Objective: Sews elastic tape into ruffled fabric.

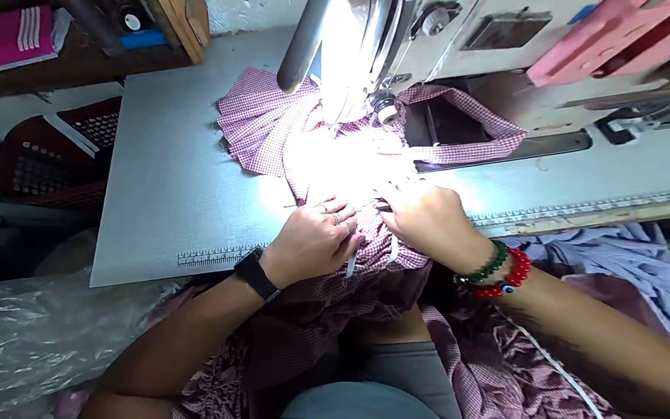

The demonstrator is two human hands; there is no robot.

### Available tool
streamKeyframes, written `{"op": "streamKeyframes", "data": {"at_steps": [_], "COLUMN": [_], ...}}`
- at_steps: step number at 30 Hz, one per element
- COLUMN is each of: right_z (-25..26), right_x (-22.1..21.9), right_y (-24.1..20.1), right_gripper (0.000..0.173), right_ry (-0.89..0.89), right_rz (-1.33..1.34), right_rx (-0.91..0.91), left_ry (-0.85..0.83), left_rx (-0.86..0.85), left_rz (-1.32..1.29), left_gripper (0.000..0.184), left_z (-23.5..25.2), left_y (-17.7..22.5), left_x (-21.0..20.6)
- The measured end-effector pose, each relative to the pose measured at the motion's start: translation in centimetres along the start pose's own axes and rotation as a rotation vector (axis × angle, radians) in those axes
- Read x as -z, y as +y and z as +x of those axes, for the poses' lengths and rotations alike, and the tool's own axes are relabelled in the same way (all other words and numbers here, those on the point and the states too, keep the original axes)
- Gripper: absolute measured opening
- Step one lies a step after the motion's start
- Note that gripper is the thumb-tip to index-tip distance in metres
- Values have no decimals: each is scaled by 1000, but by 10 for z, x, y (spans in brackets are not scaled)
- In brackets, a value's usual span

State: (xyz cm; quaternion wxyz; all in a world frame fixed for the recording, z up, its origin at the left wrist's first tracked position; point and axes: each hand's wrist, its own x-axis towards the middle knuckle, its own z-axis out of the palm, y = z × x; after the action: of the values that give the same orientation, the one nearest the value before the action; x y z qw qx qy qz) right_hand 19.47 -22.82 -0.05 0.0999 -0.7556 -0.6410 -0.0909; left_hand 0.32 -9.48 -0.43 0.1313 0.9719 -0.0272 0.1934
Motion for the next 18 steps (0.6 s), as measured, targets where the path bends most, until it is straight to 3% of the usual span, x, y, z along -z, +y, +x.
{"op": "streamKeyframes", "data": {"at_steps": [3, 11, 18], "right_z": [6, 22, 30], "right_x": [-3, -12, -7], "right_y": [3, 14, 17], "right_gripper": [26, 45, 44], "right_ry": [23, -33, -29], "right_rz": [7, 19, 55], "right_rx": [7, -47, -11], "left_ry": [-3, -40, -11], "left_rx": [-3, -4, -8], "left_rz": [-11, 0, -1], "left_gripper": [35, 36, 34], "left_z": [-1, -4, 0], "left_y": [2, 2, 0], "left_x": [0, -1, 0]}}
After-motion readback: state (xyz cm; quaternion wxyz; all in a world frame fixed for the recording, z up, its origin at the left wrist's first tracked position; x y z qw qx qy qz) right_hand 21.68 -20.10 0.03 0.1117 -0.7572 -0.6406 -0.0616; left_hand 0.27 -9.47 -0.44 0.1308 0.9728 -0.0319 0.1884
